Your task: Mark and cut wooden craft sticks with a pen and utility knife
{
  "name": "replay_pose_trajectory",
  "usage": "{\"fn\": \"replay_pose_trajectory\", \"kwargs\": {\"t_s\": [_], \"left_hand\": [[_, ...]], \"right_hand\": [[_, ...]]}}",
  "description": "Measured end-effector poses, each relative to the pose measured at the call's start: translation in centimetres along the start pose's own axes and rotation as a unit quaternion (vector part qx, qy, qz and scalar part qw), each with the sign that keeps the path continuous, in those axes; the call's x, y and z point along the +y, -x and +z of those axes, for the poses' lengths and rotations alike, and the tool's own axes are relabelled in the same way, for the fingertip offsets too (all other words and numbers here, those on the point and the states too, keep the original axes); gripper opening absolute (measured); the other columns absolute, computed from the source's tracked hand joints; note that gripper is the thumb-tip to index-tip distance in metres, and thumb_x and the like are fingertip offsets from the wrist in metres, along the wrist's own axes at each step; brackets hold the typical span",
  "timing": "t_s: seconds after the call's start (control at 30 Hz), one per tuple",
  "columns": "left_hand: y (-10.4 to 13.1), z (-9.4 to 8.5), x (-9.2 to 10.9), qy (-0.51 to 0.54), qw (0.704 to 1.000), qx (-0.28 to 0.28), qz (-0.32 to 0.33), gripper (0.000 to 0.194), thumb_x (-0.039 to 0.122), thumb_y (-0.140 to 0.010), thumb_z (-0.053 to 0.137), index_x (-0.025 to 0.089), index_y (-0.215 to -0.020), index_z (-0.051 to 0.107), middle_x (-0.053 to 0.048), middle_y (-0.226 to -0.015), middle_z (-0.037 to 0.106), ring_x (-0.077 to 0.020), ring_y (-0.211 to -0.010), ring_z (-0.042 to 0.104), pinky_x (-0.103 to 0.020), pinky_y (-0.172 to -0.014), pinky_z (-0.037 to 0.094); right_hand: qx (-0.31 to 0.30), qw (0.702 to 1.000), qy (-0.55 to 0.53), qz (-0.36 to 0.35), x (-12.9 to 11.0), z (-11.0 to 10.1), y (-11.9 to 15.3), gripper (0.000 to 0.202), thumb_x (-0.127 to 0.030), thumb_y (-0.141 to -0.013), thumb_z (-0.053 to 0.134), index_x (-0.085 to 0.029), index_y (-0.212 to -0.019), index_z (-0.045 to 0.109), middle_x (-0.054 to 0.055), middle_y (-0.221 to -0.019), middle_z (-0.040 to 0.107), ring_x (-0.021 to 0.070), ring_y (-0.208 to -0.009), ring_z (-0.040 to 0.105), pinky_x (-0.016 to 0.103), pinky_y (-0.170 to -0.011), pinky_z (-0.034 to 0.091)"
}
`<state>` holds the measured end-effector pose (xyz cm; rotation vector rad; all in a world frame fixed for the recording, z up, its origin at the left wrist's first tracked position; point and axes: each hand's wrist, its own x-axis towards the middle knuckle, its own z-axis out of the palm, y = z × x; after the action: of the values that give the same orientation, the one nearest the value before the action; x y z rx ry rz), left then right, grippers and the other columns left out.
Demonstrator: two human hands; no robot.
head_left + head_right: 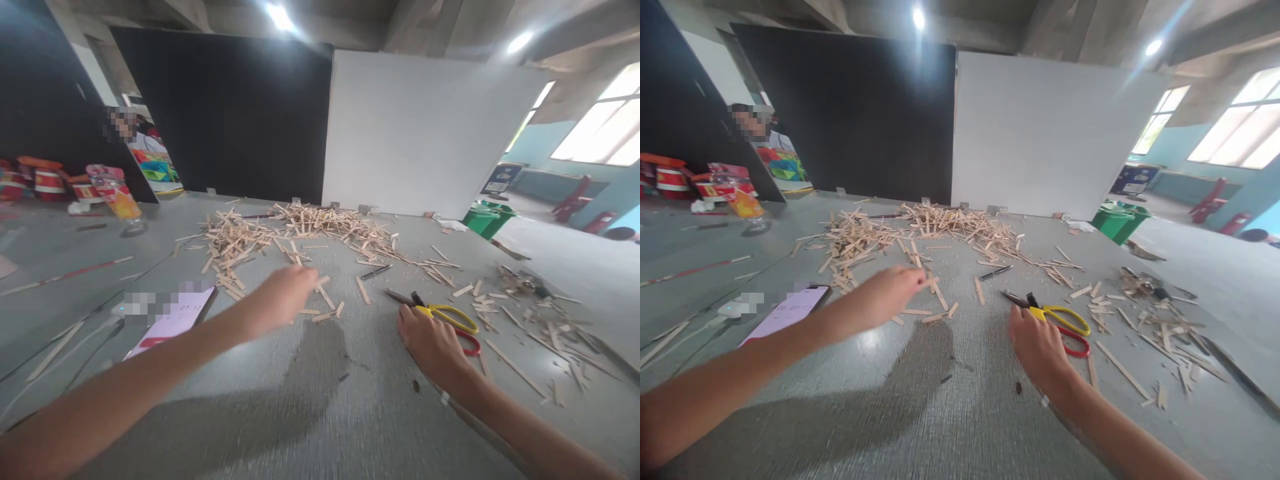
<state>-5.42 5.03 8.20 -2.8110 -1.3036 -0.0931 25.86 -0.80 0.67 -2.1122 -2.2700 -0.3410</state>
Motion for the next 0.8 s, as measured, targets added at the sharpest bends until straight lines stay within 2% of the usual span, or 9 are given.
{"fn": "replay_pose_trajectory", "kwargs": {"t_s": [0.07,0.17,0.23,0.3,0.43,0.5,0.6,0.7,0.8], "left_hand": [[1.3,1.4,4.1,0.017,0.995,-0.003,0.096,0.016,0.001,-0.092,0.058,0.015,-0.094,0.065,-0.002,-0.088,0.066,-0.0136,-0.072,0.061,-0.027,-0.069,0.05],[3.4,3.4,9.0,0.022,0.973,-0.004,0.23,0.021,0.006,-0.069,0.078,0.017,-0.075,0.062,-0.003,-0.082,0.063,-0.018,-0.075,0.059,-0.029,-0.07,0.049],[4.3,4.0,10.6,0.012,0.965,0.015,0.261,0.028,0.008,-0.063,0.081,0.013,-0.086,0.067,-0.009,-0.088,0.066,-0.0254,-0.088,0.062,-0.035,-0.075,0.05],[4.5,4.2,10.8,0.009,0.963,0.031,0.266,0.045,0.006,-0.058,0.082,0.007,-0.1,0.067,-0.012,-0.092,0.068,-0.0275,-0.089,0.062,-0.037,-0.075,0.051],[3.9,4.4,9.7,0.021,0.963,0.054,0.262,0.079,0.005,-0.056,0.082,0.004,-0.13,0.055,-0.007,-0.098,0.068,-0.0206,-0.087,0.064,-0.029,-0.079,0.051],[3.6,4.9,9.4,0.01,0.965,0.068,0.251,0.069,0.009,-0.06,0.083,0.006,-0.124,0.058,-0.007,-0.099,0.068,-0.0204,-0.089,0.065,-0.029,-0.081,0.051],[3.8,6.1,9.9,-0.039,0.973,0.102,0.204,0.038,0.01,-0.075,0.076,0.008,-0.111,0.063,-0.01,-0.097,0.069,-0.0247,-0.089,0.066,-0.035,-0.079,0.052],[4.5,7.0,10.7,-0.085,0.974,0.138,0.159,0.014,0.006,-0.086,0.065,0.009,-0.099,0.067,-0.01,-0.09,0.068,-0.0258,-0.084,0.065,-0.038,-0.076,0.05],[5.3,7.5,11.3,-0.105,0.968,0.164,0.158,0.008,0.008,-0.086,0.066,0.01,-0.093,0.07,-0.008,-0.085,0.069,-0.0233,-0.078,0.065,-0.039,-0.077,0.05]], "right_hand": [[-0.018,0.999,0.017,0.02,0.7,0.0,-0.3,0.021,-0.017,-0.107,0.047,-0.017,-0.094,0.064,0.01,-0.085,0.074,0.0257,-0.069,0.074,0.033,-0.05,0.021],[-0.036,0.998,0.034,0.033,1.2,-0.3,-0.6,0.025,-0.019,-0.108,0.046,-0.017,-0.092,0.065,0.01,-0.084,0.074,0.0269,-0.071,0.076,0.032,-0.05,0.025],[-0.044,0.998,0.041,0.032,1.1,-0.8,-0.9,0.028,-0.022,-0.108,0.047,-0.017,-0.088,0.066,0.011,-0.082,0.075,0.0274,-0.072,0.076,0.031,-0.051,0.03],[-0.044,0.998,0.046,0.028,1.0,-1.3,-1.8,0.025,-0.024,-0.108,0.049,-0.017,-0.091,0.067,0.011,-0.084,0.075,0.0276,-0.074,0.077,0.031,-0.053,0.036],[-0.035,0.998,0.048,0.0,0.7,-1.9,-5.1,0.02,-0.024,-0.108,0.052,-0.014,-0.104,0.069,0.01,-0.094,0.075,0.0243,-0.079,0.075,0.033,-0.064,0.052],[-0.032,0.998,0.042,-0.025,0.5,-1.9,-7.2,0.02,-0.031,-0.106,0.061,-0.015,-0.116,0.068,0.007,-0.104,0.073,0.0213,-0.087,0.073,0.038,-0.076,0.06],[-0.029,0.997,0.02,-0.069,0.2,-1.6,-10.0,0.035,-0.035,-0.101,0.07,-0.019,-0.131,0.065,0.009,-0.127,0.068,0.0262,-0.106,0.071,0.044,-0.088,0.061],[-0.036,0.997,-0.008,-0.074,0.2,-0.8,-11.9,0.034,-0.034,-0.101,0.07,-0.017,-0.13,0.065,0.01,-0.129,0.068,0.0261,-0.107,0.07,0.046,-0.089,0.061],[-0.015,0.996,-0.067,-0.055,0.6,-0.2,-11.9,0.033,-0.035,-0.102,0.069,-0.017,-0.129,0.065,0.01,-0.127,0.068,0.0251,-0.104,0.071,0.045,-0.087,0.061]]}}
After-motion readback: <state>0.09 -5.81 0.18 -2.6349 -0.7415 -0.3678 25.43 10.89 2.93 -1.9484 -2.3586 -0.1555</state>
